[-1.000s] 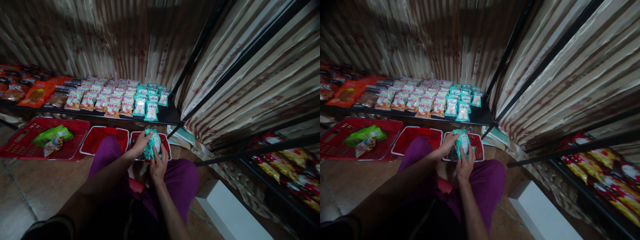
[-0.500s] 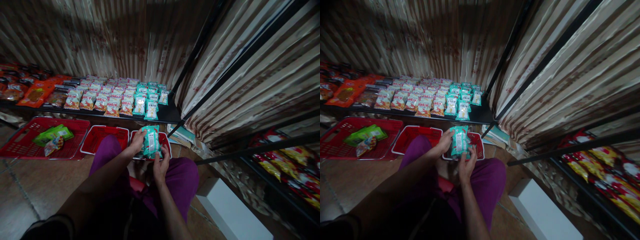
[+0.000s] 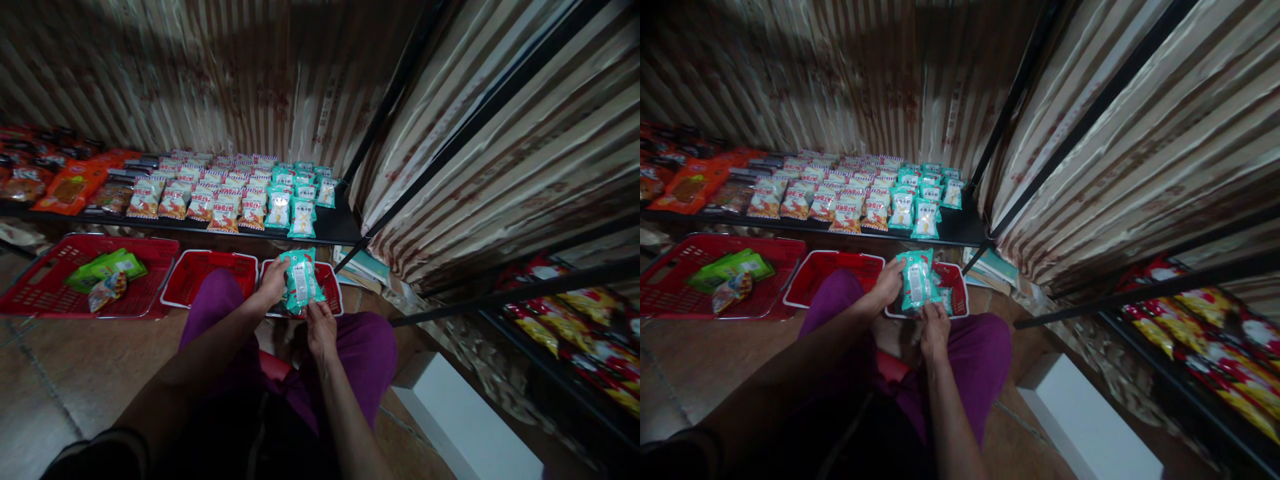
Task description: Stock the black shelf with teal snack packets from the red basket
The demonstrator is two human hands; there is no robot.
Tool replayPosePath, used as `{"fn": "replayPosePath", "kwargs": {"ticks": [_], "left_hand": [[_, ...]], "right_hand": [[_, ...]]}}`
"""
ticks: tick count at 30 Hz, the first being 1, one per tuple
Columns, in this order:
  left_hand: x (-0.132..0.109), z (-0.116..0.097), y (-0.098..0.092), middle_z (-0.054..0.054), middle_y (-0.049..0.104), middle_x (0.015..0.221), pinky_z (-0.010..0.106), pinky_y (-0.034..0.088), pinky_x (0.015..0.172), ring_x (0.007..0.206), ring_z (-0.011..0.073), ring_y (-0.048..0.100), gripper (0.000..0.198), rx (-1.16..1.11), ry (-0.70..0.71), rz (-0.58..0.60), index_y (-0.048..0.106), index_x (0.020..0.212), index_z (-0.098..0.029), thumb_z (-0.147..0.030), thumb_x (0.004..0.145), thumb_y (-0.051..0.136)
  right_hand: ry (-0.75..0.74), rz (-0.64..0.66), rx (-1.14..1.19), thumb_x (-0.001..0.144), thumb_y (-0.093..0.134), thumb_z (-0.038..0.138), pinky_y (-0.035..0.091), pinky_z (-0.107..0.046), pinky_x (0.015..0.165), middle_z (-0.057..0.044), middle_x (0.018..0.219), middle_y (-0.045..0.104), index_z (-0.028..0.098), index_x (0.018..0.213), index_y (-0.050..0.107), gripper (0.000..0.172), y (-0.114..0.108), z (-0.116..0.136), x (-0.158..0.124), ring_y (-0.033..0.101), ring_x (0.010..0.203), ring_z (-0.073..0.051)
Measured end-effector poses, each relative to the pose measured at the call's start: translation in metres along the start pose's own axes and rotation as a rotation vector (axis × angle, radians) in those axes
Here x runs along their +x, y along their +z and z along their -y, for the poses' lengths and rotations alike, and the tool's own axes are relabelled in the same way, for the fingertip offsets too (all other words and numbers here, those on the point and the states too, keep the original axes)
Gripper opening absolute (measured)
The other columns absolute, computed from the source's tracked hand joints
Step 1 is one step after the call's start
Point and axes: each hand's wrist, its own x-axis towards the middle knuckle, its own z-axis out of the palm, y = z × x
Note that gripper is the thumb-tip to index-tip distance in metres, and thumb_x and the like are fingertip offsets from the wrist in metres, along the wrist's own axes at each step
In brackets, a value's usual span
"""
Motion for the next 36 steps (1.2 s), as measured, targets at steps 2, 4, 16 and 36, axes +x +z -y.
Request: {"fn": "replayPosePath", "kwargs": {"ticks": [2, 4, 16, 36], "left_hand": [[-0.001, -0.003, 0.000, -0.003, 0.062, 0.069, 0.021, 0.044, 0.062, 0.062, 0.0104, 0.057, 0.023, -0.036, 0.010, 0.049, 0.060, 0.081, -0.018, -0.033, 0.067, 0.070], [-0.001, -0.008, -0.001, -0.003, 0.062, 0.069, 0.021, 0.042, 0.058, 0.060, 0.0102, 0.056, 0.025, -0.031, -0.029, 0.112, 0.062, 0.083, -0.018, -0.031, 0.064, 0.071], [0.005, -0.021, -0.001, 0.001, 0.065, 0.066, 0.027, 0.044, 0.065, 0.061, 0.0131, 0.057, 0.040, 0.196, -0.044, 0.132, 0.069, 0.080, -0.012, -0.032, 0.049, 0.085], [-0.007, -0.012, -0.006, 0.004, 0.069, 0.082, 0.028, 0.046, 0.072, 0.072, 0.0142, 0.062, 0.044, 0.242, -0.062, 0.340, 0.069, 0.097, -0.016, -0.038, 0.061, 0.080]], "right_hand": [[-0.019, -0.009, 0.008, 0.046, 0.084, 0.030, 0.047, -0.017, 0.056, 0.009, 0.059, 0.058, 0.019, 0.065, 0.056, 0.036, -0.002, -0.001, 0.001, 0.054, 0.053, -0.005], [-0.050, -0.020, -0.004, 0.049, 0.082, 0.030, 0.046, -0.017, 0.055, 0.009, 0.060, 0.058, 0.019, 0.066, 0.055, 0.033, -0.006, -0.004, 0.001, 0.053, 0.053, -0.005], [-0.063, 0.076, -0.191, 0.059, 0.076, 0.035, 0.044, -0.021, 0.059, 0.008, 0.059, 0.059, 0.019, 0.067, 0.057, 0.025, -0.021, -0.007, -0.002, 0.054, 0.055, -0.008], [-0.236, -0.060, -0.318, 0.050, 0.077, 0.042, 0.041, -0.023, 0.049, 0.004, 0.054, 0.063, 0.016, 0.068, 0.070, 0.032, 0.033, 0.050, 0.043, 0.049, 0.047, -0.009]]}}
